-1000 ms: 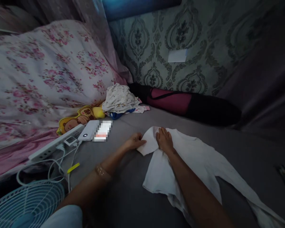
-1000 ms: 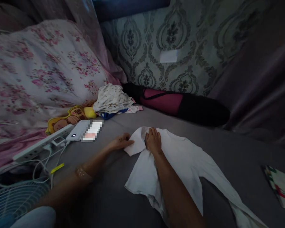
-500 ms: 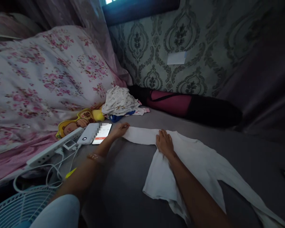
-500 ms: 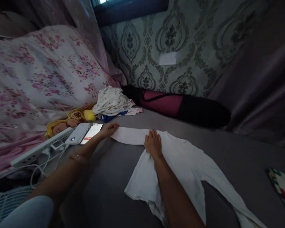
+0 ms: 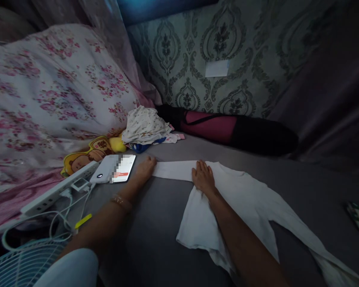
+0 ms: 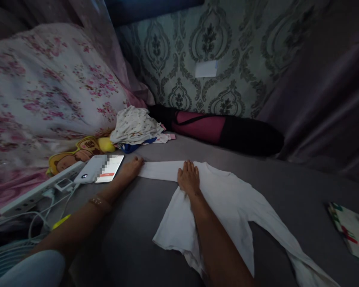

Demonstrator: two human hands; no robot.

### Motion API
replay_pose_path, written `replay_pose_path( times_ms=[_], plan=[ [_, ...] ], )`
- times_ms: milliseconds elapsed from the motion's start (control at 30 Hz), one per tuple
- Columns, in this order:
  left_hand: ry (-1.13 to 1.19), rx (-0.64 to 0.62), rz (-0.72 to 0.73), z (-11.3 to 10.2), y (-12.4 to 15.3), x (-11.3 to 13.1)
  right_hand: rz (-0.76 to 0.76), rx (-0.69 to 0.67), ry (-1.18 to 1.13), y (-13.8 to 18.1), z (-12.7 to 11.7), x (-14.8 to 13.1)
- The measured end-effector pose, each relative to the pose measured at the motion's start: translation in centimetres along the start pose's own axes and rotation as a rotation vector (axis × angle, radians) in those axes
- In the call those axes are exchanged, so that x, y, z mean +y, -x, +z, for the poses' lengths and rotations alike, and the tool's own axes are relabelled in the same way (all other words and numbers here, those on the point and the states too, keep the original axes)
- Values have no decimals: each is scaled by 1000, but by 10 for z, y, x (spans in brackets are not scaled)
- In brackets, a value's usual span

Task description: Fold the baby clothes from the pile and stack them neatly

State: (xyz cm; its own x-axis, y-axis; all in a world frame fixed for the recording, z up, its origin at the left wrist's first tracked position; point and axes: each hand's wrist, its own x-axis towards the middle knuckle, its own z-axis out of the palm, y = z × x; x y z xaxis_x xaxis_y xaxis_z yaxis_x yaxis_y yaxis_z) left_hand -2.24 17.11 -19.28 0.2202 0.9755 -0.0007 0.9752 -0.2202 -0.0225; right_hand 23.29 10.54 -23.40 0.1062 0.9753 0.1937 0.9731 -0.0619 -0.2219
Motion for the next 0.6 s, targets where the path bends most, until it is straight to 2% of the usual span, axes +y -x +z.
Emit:
replay_pose_path(
  times_ms=[100,200,267,367,400,500,600],
  plan=[
    [-79,7,-32,-6,-1,8,4,10,7,1,0,-1],
    [-123,126,5,-13,-5,30,4,-6,9,1,-2,-2],
    [-68,217,133,-14,-6,59,9,-18,13,1,-3,-2],
    [235,249,373,-7,-6,117,4,-41,36,0,-3,1],
    [344,248,425,-2,-5,136,-14,-57,51,0,-2,2],
    [534,159,410,13,-2,176,-82,-102,105,1,0,8],
    [566,63,314,21,-2,187,-101,-98,146,0,1,11]
  ],
)
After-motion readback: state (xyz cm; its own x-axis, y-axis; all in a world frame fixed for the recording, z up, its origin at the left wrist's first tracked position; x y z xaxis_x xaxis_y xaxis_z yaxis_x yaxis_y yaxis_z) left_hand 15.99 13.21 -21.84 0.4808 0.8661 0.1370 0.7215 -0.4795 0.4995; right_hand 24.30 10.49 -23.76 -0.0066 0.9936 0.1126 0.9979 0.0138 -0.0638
